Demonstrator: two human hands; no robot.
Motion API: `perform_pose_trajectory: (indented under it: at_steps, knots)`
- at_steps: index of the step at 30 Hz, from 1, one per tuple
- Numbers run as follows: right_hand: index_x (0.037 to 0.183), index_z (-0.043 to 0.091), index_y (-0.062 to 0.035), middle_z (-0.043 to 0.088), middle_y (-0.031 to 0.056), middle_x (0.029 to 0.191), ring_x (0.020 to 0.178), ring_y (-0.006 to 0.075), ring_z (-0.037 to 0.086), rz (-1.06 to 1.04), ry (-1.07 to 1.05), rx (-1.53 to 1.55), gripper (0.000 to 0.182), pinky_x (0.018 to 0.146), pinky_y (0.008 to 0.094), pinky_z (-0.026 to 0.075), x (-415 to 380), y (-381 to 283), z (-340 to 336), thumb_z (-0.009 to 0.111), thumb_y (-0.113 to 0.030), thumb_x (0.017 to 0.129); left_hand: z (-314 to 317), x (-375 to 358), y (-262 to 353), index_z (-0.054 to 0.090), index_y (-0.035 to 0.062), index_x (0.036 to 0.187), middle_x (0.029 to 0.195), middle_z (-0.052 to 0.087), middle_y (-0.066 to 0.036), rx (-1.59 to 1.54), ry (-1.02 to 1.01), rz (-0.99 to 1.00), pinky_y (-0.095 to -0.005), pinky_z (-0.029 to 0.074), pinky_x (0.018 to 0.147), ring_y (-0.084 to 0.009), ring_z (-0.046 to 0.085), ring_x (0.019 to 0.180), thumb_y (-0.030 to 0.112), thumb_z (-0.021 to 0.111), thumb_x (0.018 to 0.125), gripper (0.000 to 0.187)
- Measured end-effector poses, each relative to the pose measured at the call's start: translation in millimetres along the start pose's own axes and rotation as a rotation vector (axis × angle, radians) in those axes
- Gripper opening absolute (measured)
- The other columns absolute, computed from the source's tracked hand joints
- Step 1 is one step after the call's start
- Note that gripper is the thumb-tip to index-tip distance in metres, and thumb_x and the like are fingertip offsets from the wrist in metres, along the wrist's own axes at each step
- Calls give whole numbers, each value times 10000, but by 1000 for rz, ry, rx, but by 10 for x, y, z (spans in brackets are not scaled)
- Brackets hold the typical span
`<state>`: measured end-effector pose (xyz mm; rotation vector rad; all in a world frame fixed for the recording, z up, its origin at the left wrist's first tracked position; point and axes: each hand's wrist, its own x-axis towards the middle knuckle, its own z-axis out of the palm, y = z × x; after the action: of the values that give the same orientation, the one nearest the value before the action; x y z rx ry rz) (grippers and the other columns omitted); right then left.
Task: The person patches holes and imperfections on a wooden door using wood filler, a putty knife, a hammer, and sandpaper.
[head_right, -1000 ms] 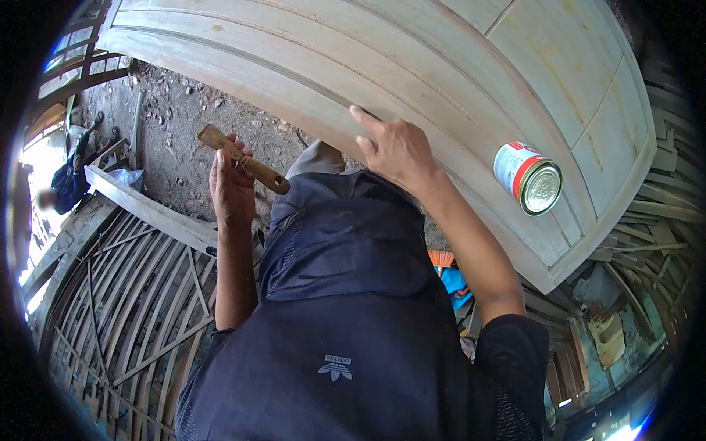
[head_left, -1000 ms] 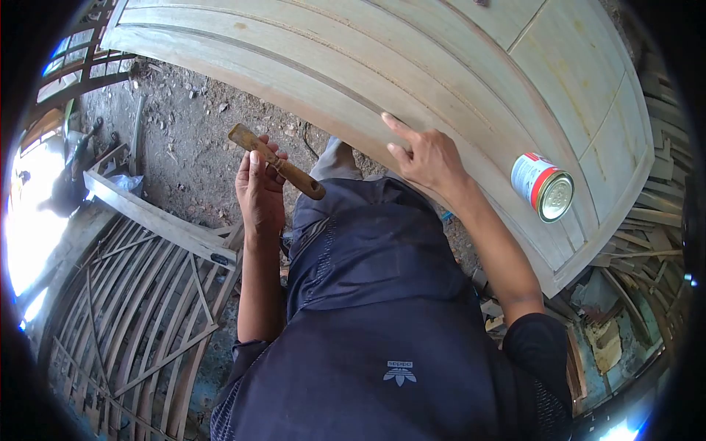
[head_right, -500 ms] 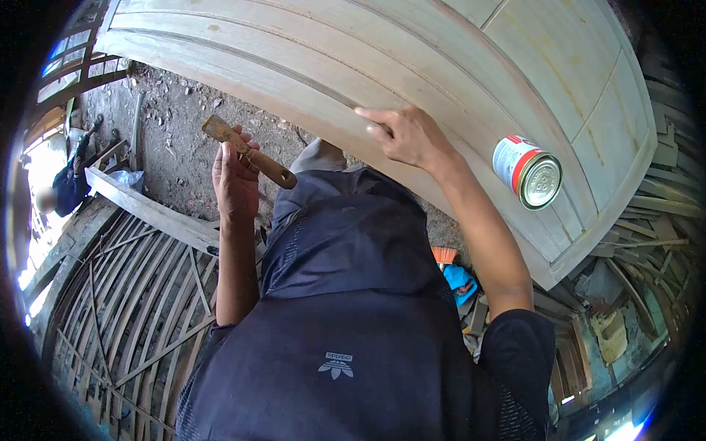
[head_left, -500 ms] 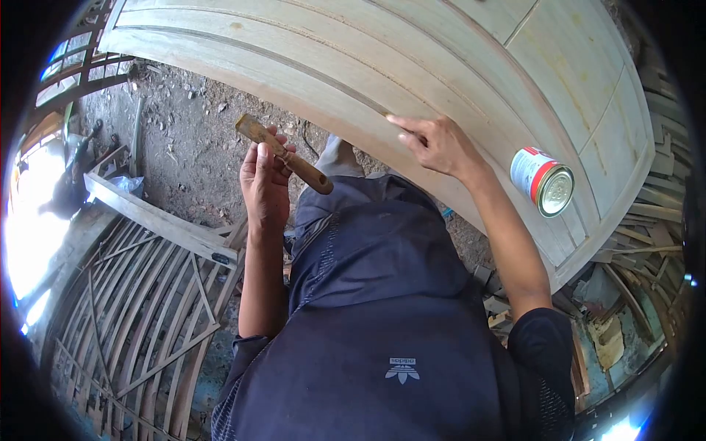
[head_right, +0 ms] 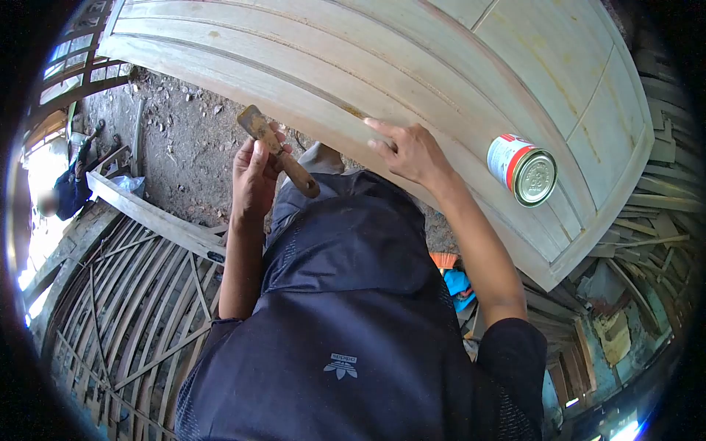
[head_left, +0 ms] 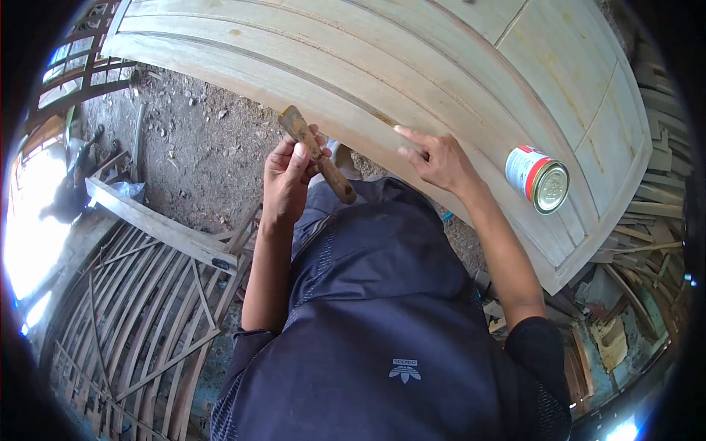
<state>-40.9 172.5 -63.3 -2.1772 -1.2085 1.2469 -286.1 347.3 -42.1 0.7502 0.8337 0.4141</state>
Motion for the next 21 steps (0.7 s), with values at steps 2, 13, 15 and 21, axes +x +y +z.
perform_pose_trajectory:
  at_steps: [2,13,15,21]
  knots:
    - [1370,662,-182,672,252,787,659,350,679,-122,134,9,431,649,444,517,132,-85,119,671,-293,953,66,7,-9,596,7,1362,1148,693,-82,10,-27,-22,-318,565,876,-179,692,1004,270,637,1038,420]
    - [1338,667,-81,715,137,901,758,222,684,-205,348,240,439,642,345,526,-211,-673,-257,732,-193,919,370,111,-46,586,29,1371,1224,692,-78,27,-202,-97,-339,572,947,-198,698,1096,229,671,1019,414]
    - [1340,656,-60,670,63,1093,963,158,651,-317,427,553,452,709,302,519,-172,-985,-162,755,-169,913,462,136,-53,590,20,1353,1229,695,-88,9,-223,-59,-353,572,958,-204,697,1103,214,701,999,419]
    - [1308,677,-59,664,94,1054,896,187,650,-368,558,582,389,752,315,534,-122,-1197,-39,729,-120,928,635,145,-42,595,-31,1263,1205,706,-124,121,-255,140,-343,583,947,-194,700,1083,144,719,979,356]
